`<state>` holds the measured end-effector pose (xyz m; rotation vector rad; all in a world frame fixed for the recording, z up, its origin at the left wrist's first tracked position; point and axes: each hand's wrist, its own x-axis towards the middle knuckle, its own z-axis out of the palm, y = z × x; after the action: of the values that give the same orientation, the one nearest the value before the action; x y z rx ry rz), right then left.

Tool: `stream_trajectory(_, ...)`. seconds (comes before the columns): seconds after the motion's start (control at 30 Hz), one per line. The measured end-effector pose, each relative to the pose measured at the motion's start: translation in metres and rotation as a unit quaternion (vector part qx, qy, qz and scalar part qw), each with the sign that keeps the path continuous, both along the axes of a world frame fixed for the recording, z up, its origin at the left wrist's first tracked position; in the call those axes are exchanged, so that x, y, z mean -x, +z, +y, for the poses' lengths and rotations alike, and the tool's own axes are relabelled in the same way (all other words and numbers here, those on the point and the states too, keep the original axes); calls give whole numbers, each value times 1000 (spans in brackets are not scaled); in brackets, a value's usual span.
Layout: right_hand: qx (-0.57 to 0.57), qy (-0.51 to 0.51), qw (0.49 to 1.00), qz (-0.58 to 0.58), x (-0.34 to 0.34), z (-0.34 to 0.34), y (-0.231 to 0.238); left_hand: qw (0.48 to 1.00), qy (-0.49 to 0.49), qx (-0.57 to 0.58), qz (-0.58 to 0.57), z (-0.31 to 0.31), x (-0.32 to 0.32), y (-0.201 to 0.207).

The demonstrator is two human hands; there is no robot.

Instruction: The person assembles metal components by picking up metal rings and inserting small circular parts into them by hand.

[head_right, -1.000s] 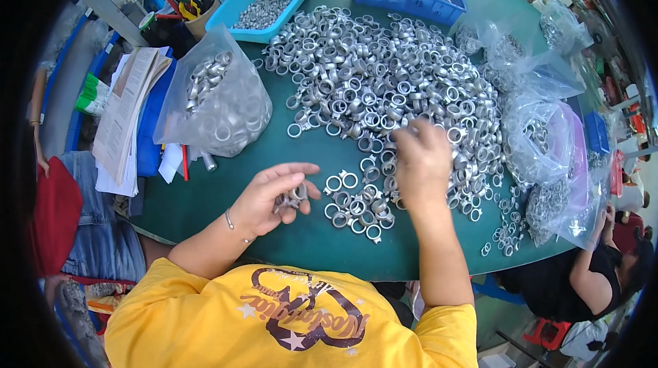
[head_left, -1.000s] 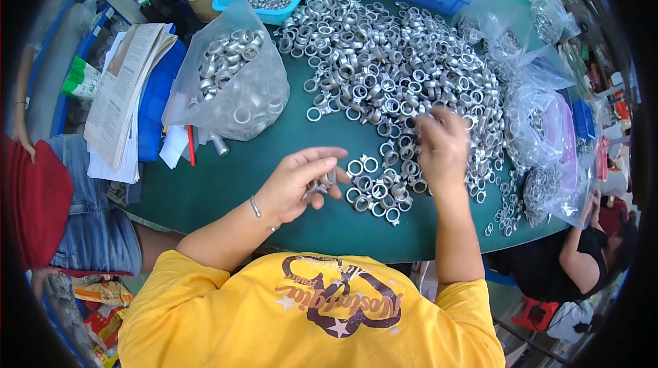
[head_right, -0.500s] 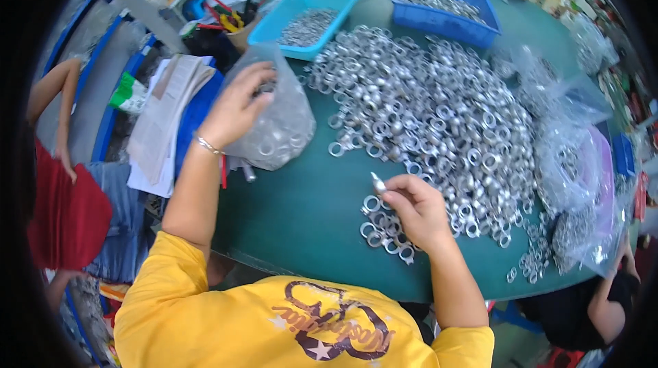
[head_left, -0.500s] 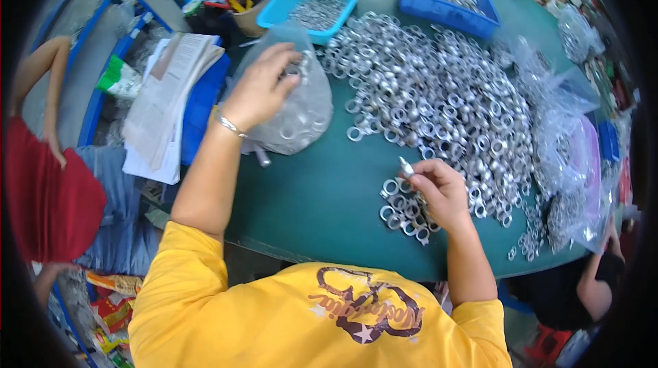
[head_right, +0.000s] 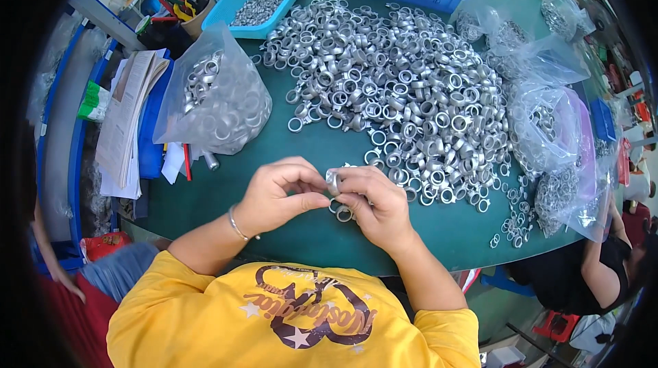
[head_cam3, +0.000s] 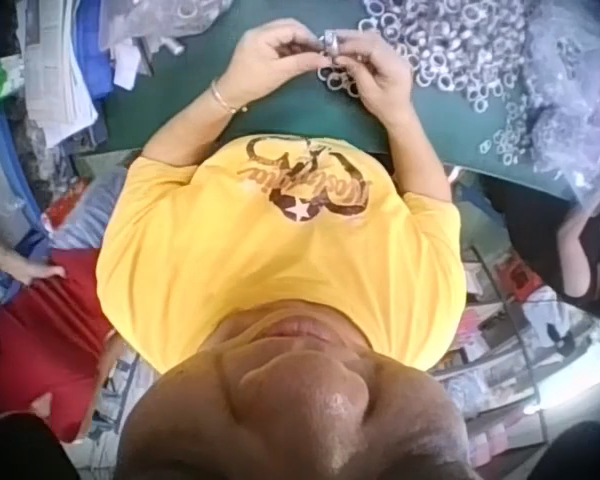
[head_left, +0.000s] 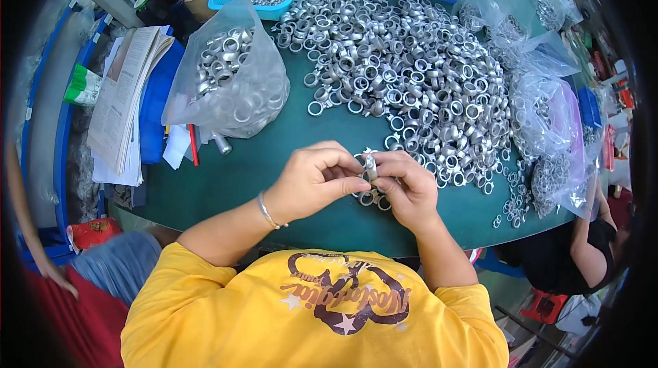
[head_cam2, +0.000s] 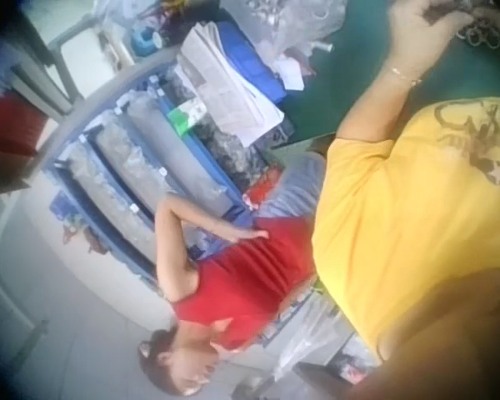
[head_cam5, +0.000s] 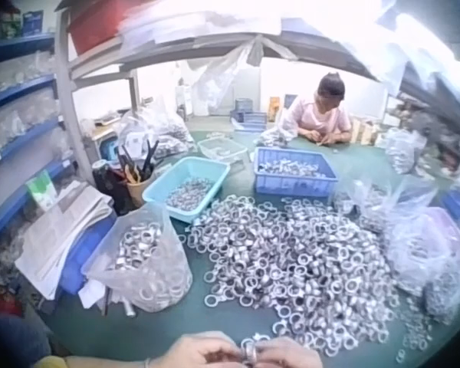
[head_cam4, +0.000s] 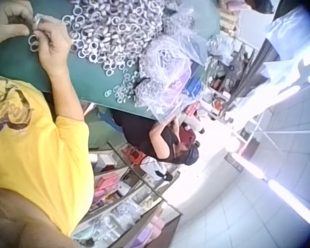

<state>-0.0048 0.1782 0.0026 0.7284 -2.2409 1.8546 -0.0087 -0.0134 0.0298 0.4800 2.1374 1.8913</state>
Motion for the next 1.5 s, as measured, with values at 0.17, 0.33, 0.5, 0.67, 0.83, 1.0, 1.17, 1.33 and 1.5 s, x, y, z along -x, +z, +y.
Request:
stream_trajectory(0.17,-29,-14,997,71,-1,-3,1,993,37,-104,-28,12,-11,-15)
stream_trajectory(0.33,104,8,981,-166,-9,2,-5,997,28,-23,67,11,-10,-12)
stream_trajectory(0.5,177,40,946,-270,-15,-4,2,990,26,45,128,13,-13,-17)
stream_trajectory(0.67,-48,74,990,112,-17,-6,1,863,28,-273,-425,16,-14,-26)
stream_trajectory(0.83,-245,-151,946,152,-6,23,-10,831,1,-258,-493,9,-14,-39)
stream_trajectory(1.0,-419,-248,871,65,4,46,-12,854,32,-250,-455,16,-16,-35)
stream_trajectory(1.17,-157,-150,956,-196,-2,41,1,901,-6,-187,-392,16,-17,-34)
stream_trajectory(1.33,9,-20,992,-126,-17,27,-5,898,-23,-205,-389,21,-19,-33)
stream_trajectory(1.5,-72,-25,997,-1,-23,16,-4,903,-26,-224,-367,19,-21,-35)
